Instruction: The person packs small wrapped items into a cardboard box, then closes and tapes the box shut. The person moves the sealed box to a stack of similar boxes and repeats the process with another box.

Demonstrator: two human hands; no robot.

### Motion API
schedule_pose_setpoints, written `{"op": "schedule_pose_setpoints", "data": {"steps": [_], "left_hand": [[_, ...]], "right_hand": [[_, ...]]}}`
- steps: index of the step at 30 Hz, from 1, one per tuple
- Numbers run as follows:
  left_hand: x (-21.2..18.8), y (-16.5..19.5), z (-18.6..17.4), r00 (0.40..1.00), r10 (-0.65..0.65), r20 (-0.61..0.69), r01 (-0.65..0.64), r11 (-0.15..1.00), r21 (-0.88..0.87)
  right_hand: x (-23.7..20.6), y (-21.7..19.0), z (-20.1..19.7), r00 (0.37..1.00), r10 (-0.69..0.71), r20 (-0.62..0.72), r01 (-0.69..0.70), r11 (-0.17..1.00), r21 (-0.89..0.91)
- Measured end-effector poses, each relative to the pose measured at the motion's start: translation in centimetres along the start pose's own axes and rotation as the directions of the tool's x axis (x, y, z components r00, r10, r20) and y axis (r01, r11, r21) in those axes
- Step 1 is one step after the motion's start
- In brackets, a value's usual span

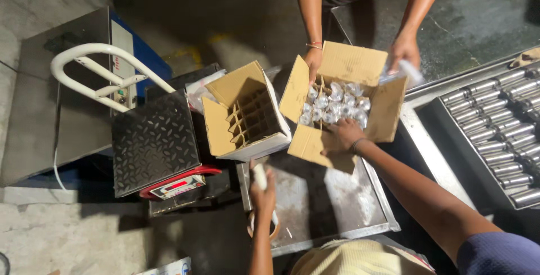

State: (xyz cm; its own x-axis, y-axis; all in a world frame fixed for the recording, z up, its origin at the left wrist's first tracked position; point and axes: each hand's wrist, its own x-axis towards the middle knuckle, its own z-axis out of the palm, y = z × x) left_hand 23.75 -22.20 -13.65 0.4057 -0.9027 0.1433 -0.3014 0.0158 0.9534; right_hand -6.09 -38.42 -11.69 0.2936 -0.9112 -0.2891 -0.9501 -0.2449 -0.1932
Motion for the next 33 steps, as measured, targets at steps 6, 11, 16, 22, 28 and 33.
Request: {"op": "schedule_pose_setpoints", "data": {"steps": [6,11,16,22,28,33], "left_hand": [[5.8,-2.4,1.5,0.964,-0.265,-0.007,0.244,0.875,0.417],[5.9,-6.5,2.5,0.791,-0.605,0.094,0.594,0.795,0.122],[4.3,-8.0,1.5,0.752,-0.607,0.256,0.644,0.759,-0.092],[-0.5,-7.7,1.5,0.995,0.036,0.089,-0.032,0.998,-0.049],[-11.6,-7.0,2.6,0.827,0.176,0.533,-0.342,0.911,0.229],[-13.8,-6.2,4.2,0.817,-0.393,0.422,0.07,0.794,0.604]], "right_hand": [[-7.8,-2.3,8.9,0.997,-0.047,-0.066,0.047,0.999,-0.003],[-14.9,-1.2,11.0,0.991,-0.092,-0.095,0.113,0.963,0.246],[-18.5,-0.2,12.4,0.963,-0.192,-0.191,0.236,0.941,0.244],[-23.7,-0.8,11.9,0.986,-0.16,0.048,0.137,0.94,0.313],[-27.1,-0.3,9.6,0.983,0.18,0.02,-0.178,0.944,0.276],[-24.7,3.2,12.9,0.883,0.435,-0.179,-0.281,0.793,0.54]]}}
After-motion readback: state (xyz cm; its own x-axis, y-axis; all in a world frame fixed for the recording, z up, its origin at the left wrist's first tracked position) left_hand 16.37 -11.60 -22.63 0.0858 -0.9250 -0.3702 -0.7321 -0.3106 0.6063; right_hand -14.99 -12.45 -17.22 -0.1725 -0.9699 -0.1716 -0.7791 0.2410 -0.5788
